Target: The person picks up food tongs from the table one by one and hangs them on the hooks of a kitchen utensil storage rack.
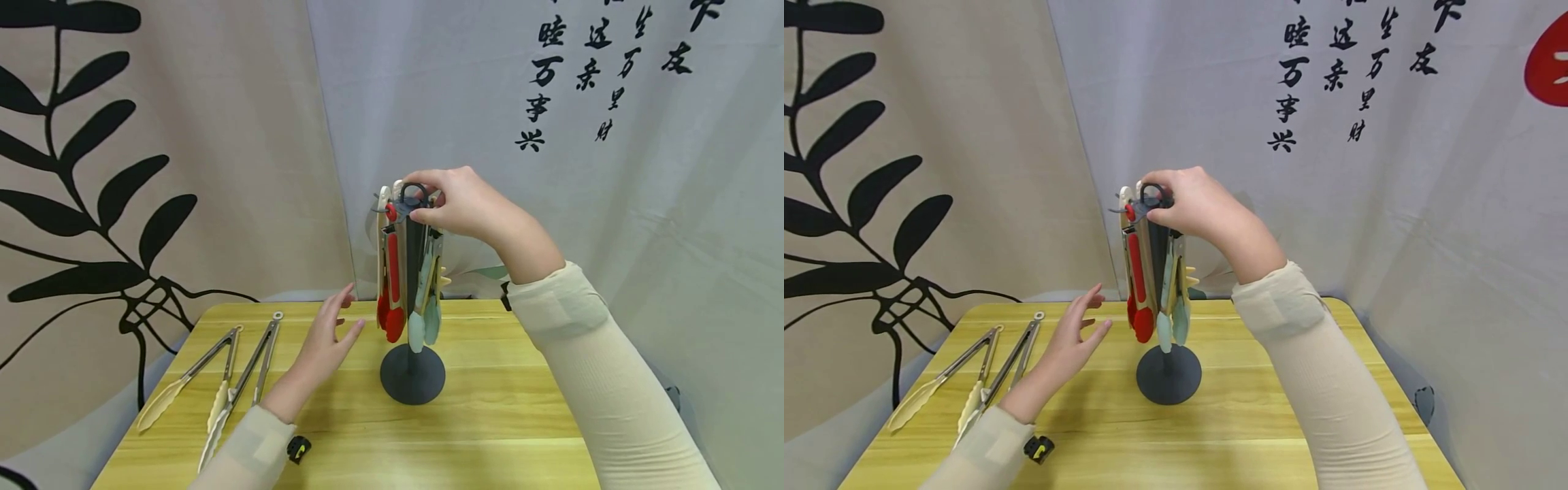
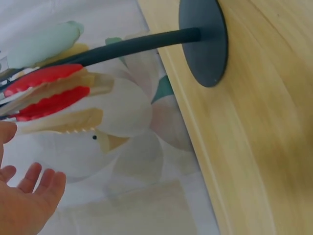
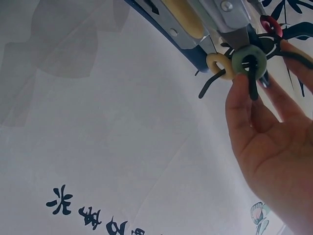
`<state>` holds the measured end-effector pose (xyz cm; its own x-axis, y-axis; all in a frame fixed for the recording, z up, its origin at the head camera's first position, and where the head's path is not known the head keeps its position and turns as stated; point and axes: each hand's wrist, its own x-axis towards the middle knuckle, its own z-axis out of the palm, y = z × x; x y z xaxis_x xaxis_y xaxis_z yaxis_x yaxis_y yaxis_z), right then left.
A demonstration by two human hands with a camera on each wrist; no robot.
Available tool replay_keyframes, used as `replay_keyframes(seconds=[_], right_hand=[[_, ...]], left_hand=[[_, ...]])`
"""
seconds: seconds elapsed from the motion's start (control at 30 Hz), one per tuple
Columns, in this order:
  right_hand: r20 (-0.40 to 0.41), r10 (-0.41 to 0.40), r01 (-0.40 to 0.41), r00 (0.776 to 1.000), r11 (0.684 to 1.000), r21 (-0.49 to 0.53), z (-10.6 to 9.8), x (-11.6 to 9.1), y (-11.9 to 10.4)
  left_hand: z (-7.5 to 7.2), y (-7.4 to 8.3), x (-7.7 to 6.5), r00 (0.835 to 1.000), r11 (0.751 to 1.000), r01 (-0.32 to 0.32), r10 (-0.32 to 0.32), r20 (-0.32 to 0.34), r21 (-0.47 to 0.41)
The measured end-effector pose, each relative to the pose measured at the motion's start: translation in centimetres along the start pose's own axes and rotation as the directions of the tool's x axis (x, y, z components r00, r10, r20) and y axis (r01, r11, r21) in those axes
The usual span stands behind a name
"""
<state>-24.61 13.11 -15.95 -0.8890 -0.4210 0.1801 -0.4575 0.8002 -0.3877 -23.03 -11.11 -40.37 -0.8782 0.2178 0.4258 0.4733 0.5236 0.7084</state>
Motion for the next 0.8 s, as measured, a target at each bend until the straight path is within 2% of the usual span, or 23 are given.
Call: replay_keyframes(seconds=[0.2, 0.5, 0.63, 0.8], right_hand=[[0.002, 0.001, -0.001, 1.0, 1.0, -0.001, 0.0, 0.0, 0.0], [0.003, 0.004, -0.004, 1.0, 1.0, -0.001, 0.0, 0.0, -0.1], [0.004, 0.003, -0.003, 1.0, 1.0, 0.0, 0.0, 0.1, -0.1], [0.002, 0.003, -0.003, 1.0, 1.0, 0.007, 0.1, 0.1, -0.1]], left_hand=[[-0.6, -1.3, -0.5, 0.999, 0.996, 0.039, -0.038, -0.005, 0.081], [-1.3, -3.1, -1.3, 0.993, 0.972, 0.107, -0.115, 0.026, 0.207], [-1.7, -4.3, -1.6, 0.985, 0.954, 0.143, -0.163, 0.056, 0.262], [-1.9, -6.5, -2.2, 0.968, 0.925, 0.202, -0.24, 0.08, 0.321]])
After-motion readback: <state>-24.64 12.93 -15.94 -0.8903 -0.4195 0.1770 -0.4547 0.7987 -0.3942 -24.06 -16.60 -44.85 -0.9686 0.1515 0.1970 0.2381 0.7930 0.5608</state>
